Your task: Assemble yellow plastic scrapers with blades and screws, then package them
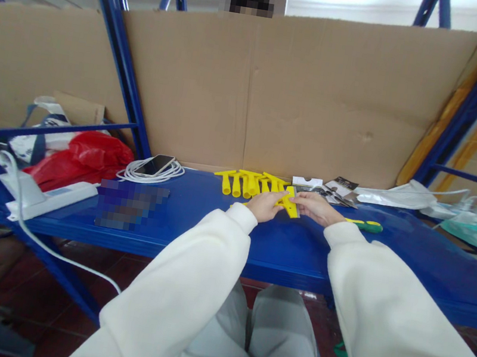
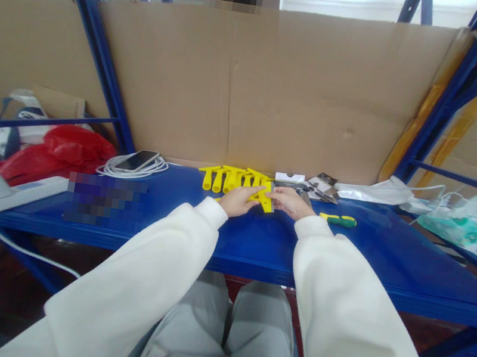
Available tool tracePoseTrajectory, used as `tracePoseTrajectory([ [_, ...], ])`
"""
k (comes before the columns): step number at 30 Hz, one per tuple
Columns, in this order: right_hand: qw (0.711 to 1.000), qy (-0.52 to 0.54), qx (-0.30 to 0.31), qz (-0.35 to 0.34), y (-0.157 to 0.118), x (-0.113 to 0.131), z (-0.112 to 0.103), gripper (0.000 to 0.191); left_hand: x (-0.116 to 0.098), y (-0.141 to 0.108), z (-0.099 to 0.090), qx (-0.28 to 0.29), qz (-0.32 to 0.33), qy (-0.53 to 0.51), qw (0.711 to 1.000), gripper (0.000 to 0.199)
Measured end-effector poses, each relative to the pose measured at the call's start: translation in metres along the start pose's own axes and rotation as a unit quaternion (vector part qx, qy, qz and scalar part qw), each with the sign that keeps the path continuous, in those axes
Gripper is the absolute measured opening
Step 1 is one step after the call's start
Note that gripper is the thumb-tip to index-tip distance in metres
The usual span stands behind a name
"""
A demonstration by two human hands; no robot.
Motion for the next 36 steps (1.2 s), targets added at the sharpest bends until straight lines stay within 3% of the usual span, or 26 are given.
tracePoseTrajectory([
  [7,1.000,-0.006,-0.014,0.009,0.000,-0.002,0.003,0.019,-0.004,-0.005,0.001,0.043,-0.019,0.050,0.998,0.055],
  [13,1.000,0.011,0.007,-0.002,-0.004,0.004,0.005,0.022,-0.005,-0.003,-0.001,0.023,0.000,0.046,0.999,0.057],
  [17,0.999,0.020,0.022,-0.026,-0.003,0.010,-0.003,0.020,-0.002,-0.002,-0.006,-0.022,-0.009,0.022,0.999,0.056],
  [19,0.999,0.008,-0.014,-0.049,0.000,0.012,-0.015,0.021,0.000,-0.001,-0.010,-0.051,-0.026,-0.001,0.998,0.055],
  [21,0.991,-0.056,-0.101,-0.070,0.003,0.012,-0.032,0.018,0.003,0.001,-0.015,-0.078,-0.042,-0.040,0.995,0.054],
  [23,0.951,-0.195,-0.224,-0.090,0.003,0.011,-0.051,0.009,0.007,0.004,-0.020,-0.111,-0.061,-0.098,0.987,0.050],
  [25,0.881,-0.356,-0.299,-0.087,0.001,0.011,-0.066,0.007,0.010,0.006,-0.025,-0.156,-0.085,-0.179,0.968,0.041],
  [28,0.820,-0.480,-0.306,-0.048,-0.001,0.007,-0.077,0.016,0.013,0.008,-0.032,-0.206,-0.131,-0.356,0.902,0.013],
  [29,0.815,-0.497,-0.295,-0.036,-0.002,0.006,-0.079,0.015,0.012,0.007,-0.033,-0.211,-0.152,-0.416,0.871,0.007],
  [32,0.817,-0.512,-0.265,-0.014,-0.004,0.006,-0.079,0.010,0.007,0.004,-0.034,-0.182,-0.201,-0.541,0.796,0.022],
  [36,0.806,-0.537,-0.247,0.016,-0.008,0.009,-0.075,0.008,0.000,-0.001,-0.030,-0.117,-0.258,-0.614,0.737,0.026],
])
Point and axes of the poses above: each hand's wrist, its own y-axis towards the middle knuckle, its own z-axis out of the palm, x = y × z, the point moved 3 cm from there along y, towards the middle knuckle
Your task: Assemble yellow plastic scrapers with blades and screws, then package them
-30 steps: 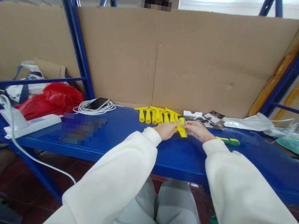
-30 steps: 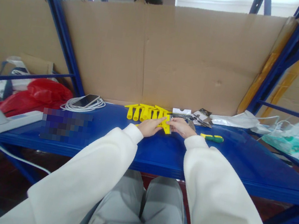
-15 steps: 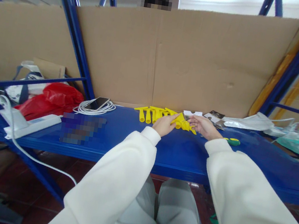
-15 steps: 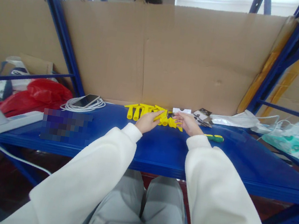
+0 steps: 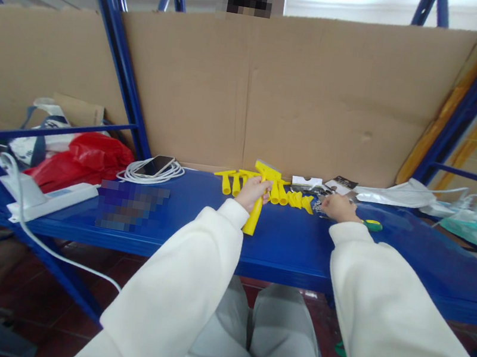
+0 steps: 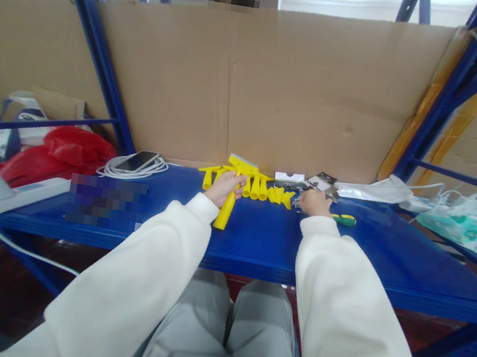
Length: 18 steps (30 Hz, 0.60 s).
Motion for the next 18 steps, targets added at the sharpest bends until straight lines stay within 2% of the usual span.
tracePoseTrajectory([
  [3,0.998,-0.057,0.023,-0.002,-0.004,0.004,0.000,0.011,0.005,-0.001,0.000,0.003,-0.051,-0.014,0.999,0.027],
  [7,0.993,-0.112,0.038,0.003,-0.012,0.013,-0.003,0.023,0.009,0.001,-0.001,0.009,-0.075,-0.015,0.997,0.028],
  [12,0.989,-0.136,0.063,0.011,-0.018,0.019,-0.006,0.027,0.017,0.005,-0.003,0.023,-0.104,-0.003,0.994,0.024],
  [18,0.988,-0.143,0.061,0.004,-0.008,0.012,0.002,0.035,0.022,0.007,-0.002,0.041,-0.117,0.018,0.992,0.020],
])
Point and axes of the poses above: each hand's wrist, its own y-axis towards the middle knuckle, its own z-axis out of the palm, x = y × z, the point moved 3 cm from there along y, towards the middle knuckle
